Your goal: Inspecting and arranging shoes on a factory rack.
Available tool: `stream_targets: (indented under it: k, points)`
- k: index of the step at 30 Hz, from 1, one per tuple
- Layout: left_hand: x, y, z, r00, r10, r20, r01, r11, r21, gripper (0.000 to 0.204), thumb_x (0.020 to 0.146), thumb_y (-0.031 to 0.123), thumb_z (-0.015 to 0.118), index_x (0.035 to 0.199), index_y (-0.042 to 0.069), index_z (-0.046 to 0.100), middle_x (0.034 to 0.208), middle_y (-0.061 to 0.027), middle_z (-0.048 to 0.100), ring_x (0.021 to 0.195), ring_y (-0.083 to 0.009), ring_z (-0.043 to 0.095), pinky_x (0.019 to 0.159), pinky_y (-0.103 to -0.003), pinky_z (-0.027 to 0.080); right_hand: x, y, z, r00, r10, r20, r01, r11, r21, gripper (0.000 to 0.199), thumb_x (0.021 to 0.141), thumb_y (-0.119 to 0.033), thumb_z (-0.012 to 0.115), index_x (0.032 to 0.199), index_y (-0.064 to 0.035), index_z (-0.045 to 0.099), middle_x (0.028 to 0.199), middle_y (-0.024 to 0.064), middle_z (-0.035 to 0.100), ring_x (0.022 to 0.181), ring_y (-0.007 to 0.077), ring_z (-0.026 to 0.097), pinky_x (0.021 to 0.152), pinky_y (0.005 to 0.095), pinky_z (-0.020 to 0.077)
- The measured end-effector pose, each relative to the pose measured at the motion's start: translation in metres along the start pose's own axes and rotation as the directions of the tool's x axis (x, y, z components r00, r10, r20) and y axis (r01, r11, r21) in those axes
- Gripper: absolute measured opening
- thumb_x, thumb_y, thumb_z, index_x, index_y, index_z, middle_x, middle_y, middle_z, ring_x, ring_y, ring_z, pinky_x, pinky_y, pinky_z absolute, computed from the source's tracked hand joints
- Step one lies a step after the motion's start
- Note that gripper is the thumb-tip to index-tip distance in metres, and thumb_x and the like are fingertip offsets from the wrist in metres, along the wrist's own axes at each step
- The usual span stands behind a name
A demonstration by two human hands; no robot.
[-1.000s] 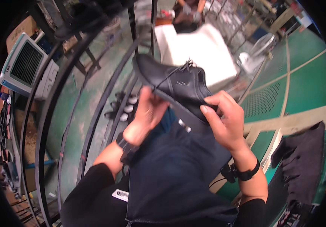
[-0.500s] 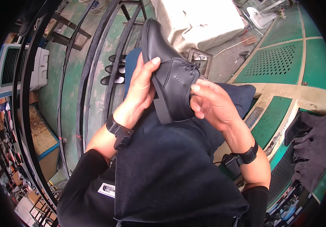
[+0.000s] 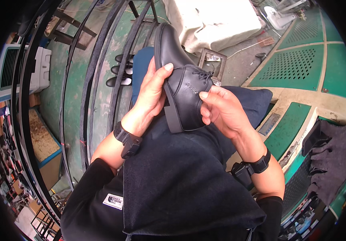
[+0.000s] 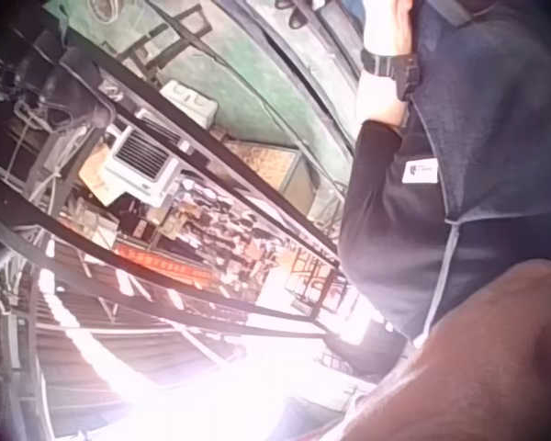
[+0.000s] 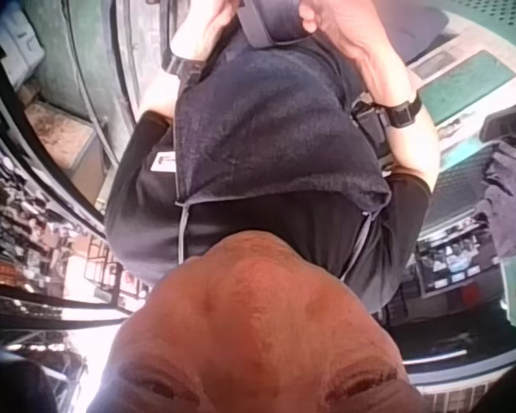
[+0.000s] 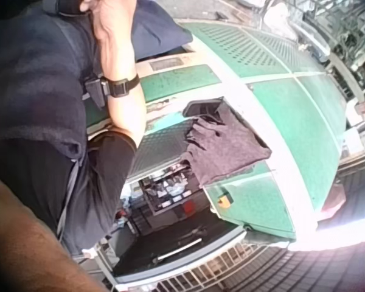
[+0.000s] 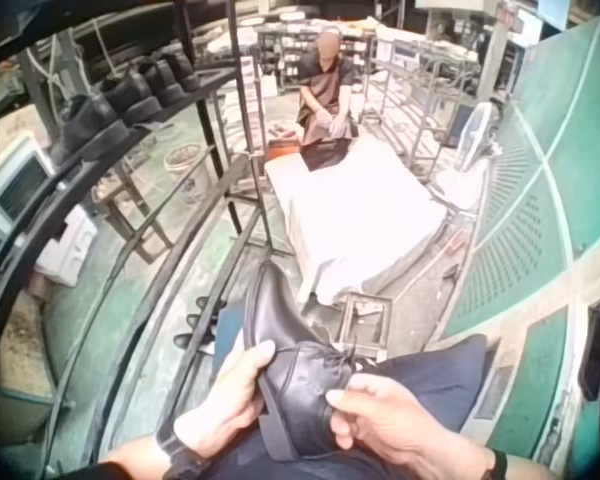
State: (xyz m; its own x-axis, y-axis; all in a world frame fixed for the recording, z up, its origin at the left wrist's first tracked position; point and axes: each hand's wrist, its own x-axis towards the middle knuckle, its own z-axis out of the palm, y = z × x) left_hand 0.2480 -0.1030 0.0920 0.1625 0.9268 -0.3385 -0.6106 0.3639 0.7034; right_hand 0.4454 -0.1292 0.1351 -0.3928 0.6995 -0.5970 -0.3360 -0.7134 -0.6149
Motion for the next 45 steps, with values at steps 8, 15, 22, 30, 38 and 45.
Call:
stream_targets:
  k: [8,15,22,30,38,45]
  points:
    - [-0.001,-0.004,0.003,1.0,0.013,0.025,-0.013,1.0,0.022,0.063,0.092,0.024,0.065,0.142,0.006,0.034,0.125,-0.0105,0.054,0.113,-0.02,0.057,0.099,-0.036,0.047,-0.001,0.001,-0.004,1.0,-0.006,-0.009,0.006,0.998,-0.061,0.012,0.093,-0.015,0.064,0.087,-0.0069,0.058,0.07,0.0004,0.059,0.059,0.0068,0.055,0.051,0.0231,0.0457]
    - [0.0,-0.004,0.004,0.998,0.042,0.035,-0.045,0.997,0.067,0.071,0.09,0.025,0.068,0.146,0.006,0.029,0.131,-0.0101,0.049,0.121,-0.0198,0.051,0.103,-0.037,0.044,-0.002,0.005,-0.005,0.999,-0.024,-0.025,0.022,0.997,-0.072,0.01,0.093,-0.014,0.064,0.089,-0.0062,0.059,0.07,-0.0019,0.058,0.059,0.0053,0.054,0.051,0.0216,0.0446]
    - [0.002,-0.005,0.003,0.999,0.017,0.038,-0.019,0.998,0.062,0.067,0.091,0.025,0.067,0.144,0.007,0.032,0.127,-0.0095,0.052,0.118,-0.0195,0.053,0.102,-0.036,0.044,-0.001,0.006,-0.004,0.999,-0.045,-0.015,0.044,0.997,-0.063,0.008,0.093,-0.012,0.063,0.093,-0.0054,0.059,0.073,-0.0022,0.057,0.059,0.0047,0.052,0.051,0.0209,0.0432]
    - [0.003,-0.008,0.001,0.999,0.007,0.037,-0.009,0.999,0.049,0.063,0.091,0.027,0.067,0.143,0.008,0.035,0.125,-0.0086,0.053,0.114,-0.0187,0.054,0.101,-0.036,0.044,0.001,0.007,-0.002,0.998,-0.065,0.016,0.065,0.997,-0.035,0.009,0.092,-0.011,0.062,0.097,-0.0042,0.06,0.074,-0.003,0.056,0.059,0.004,0.051,0.05,0.0193,0.0417]
    - [0.003,-0.011,0.005,0.999,0.012,0.04,-0.015,0.998,0.056,0.064,0.091,0.029,0.067,0.142,0.008,0.036,0.124,-0.0082,0.053,0.114,-0.0182,0.054,0.1,-0.036,0.045,-0.001,0.008,-0.006,0.995,-0.083,0.055,0.084,0.996,-0.011,0.013,0.092,-0.012,0.063,0.101,-0.0038,0.062,0.075,-0.0042,0.056,0.059,0.0031,0.051,0.049,0.0187,0.0409]
    - [0.005,-0.014,0.002,0.999,-0.043,0.027,0.042,0.997,0.059,0.059,0.093,0.03,0.065,0.14,0.008,0.038,0.123,-0.0083,0.054,0.114,-0.018,0.054,0.099,-0.036,0.045,0.001,0.011,-0.008,0.996,-0.083,0.041,0.083,0.997,0.01,0.01,0.092,-0.012,0.063,0.098,-0.0036,0.062,0.074,-0.0038,0.056,0.058,0.0033,0.051,0.048,0.0181,0.0399]
